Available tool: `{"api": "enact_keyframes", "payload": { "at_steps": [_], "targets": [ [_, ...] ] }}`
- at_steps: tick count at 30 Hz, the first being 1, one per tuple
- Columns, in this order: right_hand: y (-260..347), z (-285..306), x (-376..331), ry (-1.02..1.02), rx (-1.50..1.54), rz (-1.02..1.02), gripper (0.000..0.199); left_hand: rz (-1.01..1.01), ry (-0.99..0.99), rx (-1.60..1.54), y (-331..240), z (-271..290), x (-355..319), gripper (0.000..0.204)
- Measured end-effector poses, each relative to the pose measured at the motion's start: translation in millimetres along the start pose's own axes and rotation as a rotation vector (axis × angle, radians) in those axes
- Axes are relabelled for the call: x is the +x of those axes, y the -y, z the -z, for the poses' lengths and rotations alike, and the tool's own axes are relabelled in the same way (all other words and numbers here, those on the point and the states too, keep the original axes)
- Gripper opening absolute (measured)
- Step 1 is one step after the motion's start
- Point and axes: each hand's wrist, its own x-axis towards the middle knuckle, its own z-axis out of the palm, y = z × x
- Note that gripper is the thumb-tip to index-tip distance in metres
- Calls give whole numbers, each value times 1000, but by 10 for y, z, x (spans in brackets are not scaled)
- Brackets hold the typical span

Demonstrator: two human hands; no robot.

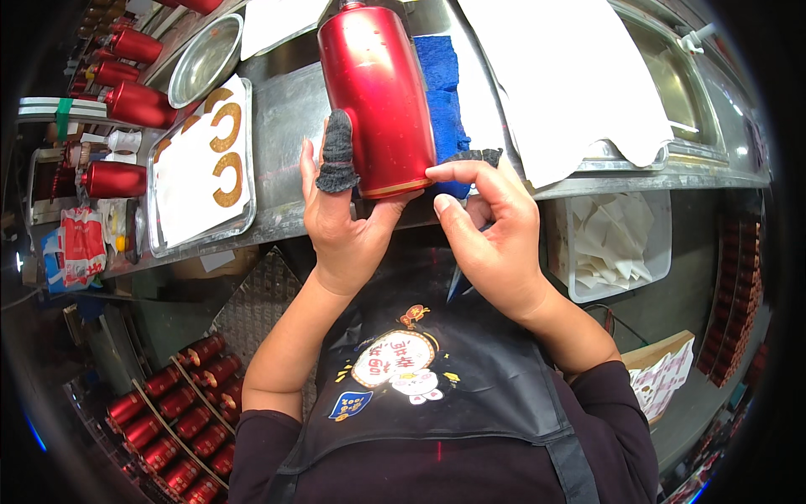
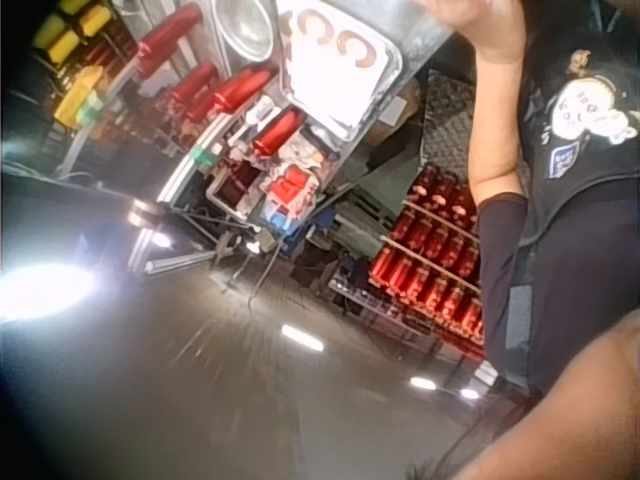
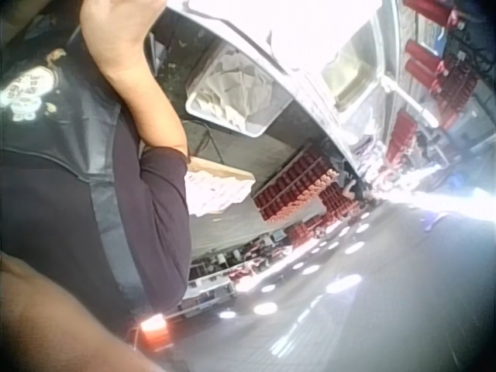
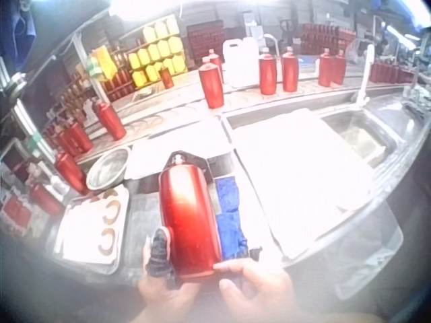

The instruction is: The person applies a gold circular sticker to the neck of a red bottle, then places a red label around the bottle's body and smooths it. The person repeats this process on a second bottle, wiping the neck area with a cloth before applying the sticker and label.

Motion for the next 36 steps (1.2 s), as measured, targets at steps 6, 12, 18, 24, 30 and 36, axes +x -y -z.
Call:
{"api": "enact_keyframes", "payload": {
  "at_steps": [6, 12, 18, 24, 30, 36],
  "targets": [
    [-35, 15, -11, -1, -132, 170, 21, 4, 5, -6, 20, -5, -18, 78],
    [-23, 31, 11, 87, 63, -33, 21, 5, 4, -11, 12, -7, -16, 78],
    [-21, 39, 6, 65, 101, -70, 25, 28, 11, -6, -1, -12, -12, 76],
    [-10, 39, -20, 77, -9, 17, 21, -2, -6, -15, 24, -22, -15, 75],
    [2, 20, 20, 51, 140, -122, 14, -10, -21, -38, 43, -30, -20, 78],
    [-31, 16, 94, 10, -8, 5, 10, -16, -29, -82, 37, -45, -9, 80]
  ]
}}
